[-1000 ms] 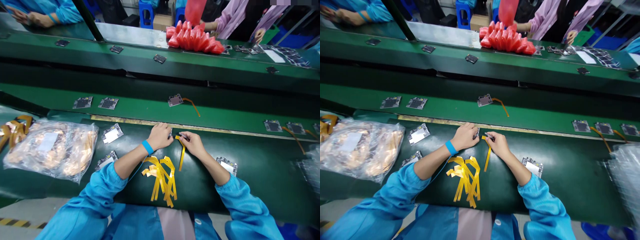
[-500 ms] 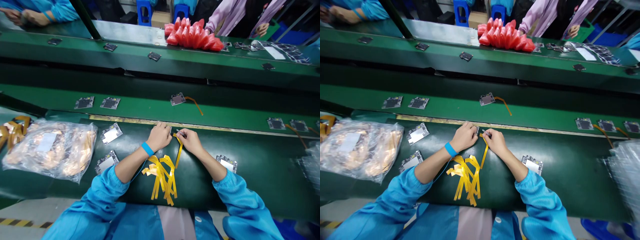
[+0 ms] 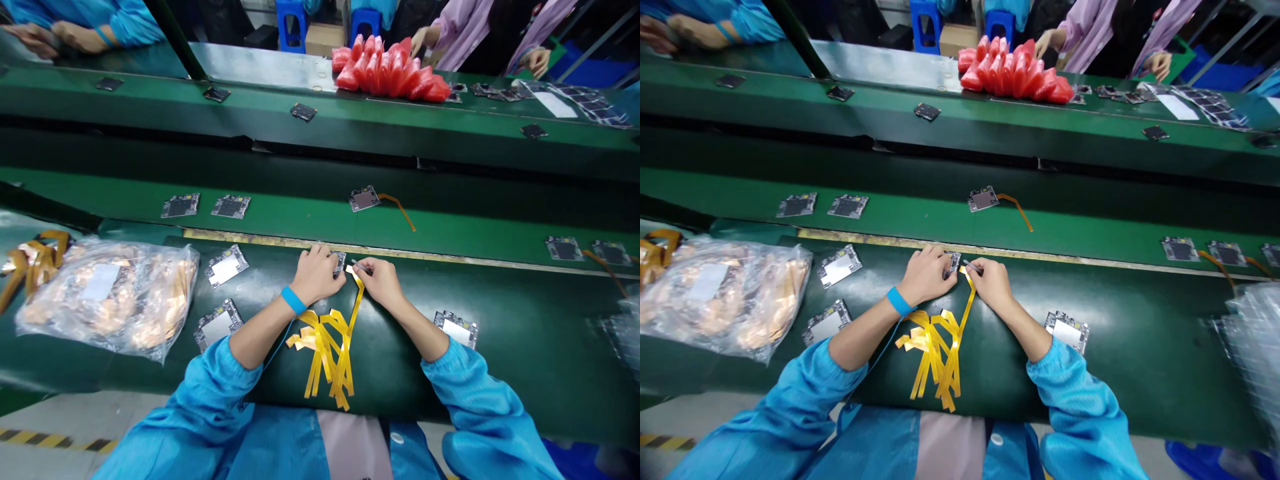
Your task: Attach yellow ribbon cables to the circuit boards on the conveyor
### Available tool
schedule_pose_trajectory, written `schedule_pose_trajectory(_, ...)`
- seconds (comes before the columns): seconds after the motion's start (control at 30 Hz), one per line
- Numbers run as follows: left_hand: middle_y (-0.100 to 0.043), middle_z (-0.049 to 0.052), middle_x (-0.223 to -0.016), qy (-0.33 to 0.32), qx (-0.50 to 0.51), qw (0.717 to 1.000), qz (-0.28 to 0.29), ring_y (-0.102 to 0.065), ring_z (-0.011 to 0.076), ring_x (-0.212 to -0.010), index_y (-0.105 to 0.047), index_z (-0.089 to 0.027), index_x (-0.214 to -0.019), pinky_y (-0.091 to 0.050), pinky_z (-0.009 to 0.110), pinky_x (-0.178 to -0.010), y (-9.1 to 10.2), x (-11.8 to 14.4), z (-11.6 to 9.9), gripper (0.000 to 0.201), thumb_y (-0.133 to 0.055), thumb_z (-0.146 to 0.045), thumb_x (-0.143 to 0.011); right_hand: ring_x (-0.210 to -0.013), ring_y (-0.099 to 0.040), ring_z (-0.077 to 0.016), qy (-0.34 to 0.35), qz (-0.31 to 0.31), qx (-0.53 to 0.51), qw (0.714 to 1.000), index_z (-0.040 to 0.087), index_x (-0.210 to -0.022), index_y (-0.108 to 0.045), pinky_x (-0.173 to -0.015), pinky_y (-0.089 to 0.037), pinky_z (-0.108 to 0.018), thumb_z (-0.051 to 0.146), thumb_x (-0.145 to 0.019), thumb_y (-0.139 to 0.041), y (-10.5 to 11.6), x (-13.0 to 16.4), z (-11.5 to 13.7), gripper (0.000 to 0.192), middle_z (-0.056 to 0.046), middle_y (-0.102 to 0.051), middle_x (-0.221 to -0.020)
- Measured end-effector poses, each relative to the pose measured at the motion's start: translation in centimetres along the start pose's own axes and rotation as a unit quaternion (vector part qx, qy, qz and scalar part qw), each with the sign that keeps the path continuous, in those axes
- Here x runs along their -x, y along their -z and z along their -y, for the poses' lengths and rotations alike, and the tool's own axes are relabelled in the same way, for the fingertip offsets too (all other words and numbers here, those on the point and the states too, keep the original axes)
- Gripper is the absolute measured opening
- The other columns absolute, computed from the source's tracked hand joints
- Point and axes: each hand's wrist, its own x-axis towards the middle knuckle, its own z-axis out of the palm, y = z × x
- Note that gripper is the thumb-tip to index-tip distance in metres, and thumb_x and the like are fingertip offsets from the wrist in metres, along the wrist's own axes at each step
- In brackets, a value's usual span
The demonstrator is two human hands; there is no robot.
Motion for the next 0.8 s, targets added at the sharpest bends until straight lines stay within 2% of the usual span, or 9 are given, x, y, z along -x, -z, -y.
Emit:
schedule_pose_trajectory(0.17, -0.068, 0.017, -0.112, 0.024, -0.035, 0.999, 0.002, -0.057, 0.0359, -0.117, -0.075, -0.014, -0.104, -0.047, 0.047, -0.087, -0.4, -0.5, -1.0, 0.031, -0.06, -0.038, -0.09, -0.076, -0.076, -0.0224, 0.003, -0.008, -0.019, 1.0, 0.021, -0.085, -0.079, -0.067, -0.051, -0.028, 0.024, -0.088, -0.068, 0.0, 0.1, -0.6, 0.012, -0.005, -0.082, -0.083)
schedule_pose_trajectory(0.63, -0.065, 0.017, -0.116, 0.054, -0.03, 0.998, 0.033, -0.055, 0.0344, -0.118, -0.074, -0.014, -0.107, -0.052, 0.045, -0.086, -0.3, -0.5, -1.3, 0.033, -0.057, -0.038, -0.091, -0.079, -0.078, -0.0228, 0.002, 0.004, -0.033, 0.999, 0.022, -0.085, -0.08, -0.07, -0.055, -0.029, 0.023, -0.087, -0.07, 0.1, 0.3, -0.6, 0.01, -0.004, -0.083, -0.086)
schedule_pose_trajectory(0.8, -0.065, 0.019, -0.115, 0.042, -0.029, 0.998, 0.031, -0.055, 0.0364, -0.118, -0.073, -0.012, -0.107, -0.053, 0.047, -0.088, -0.3, -0.5, -1.3, 0.031, -0.056, -0.035, -0.093, -0.079, -0.077, -0.0228, 0.002, 0.01, -0.022, 1.0, 0.022, -0.086, -0.08, -0.07, -0.054, -0.029, 0.023, -0.088, -0.07, 0.3, 0.3, -0.3, 0.011, -0.004, -0.083, -0.087)
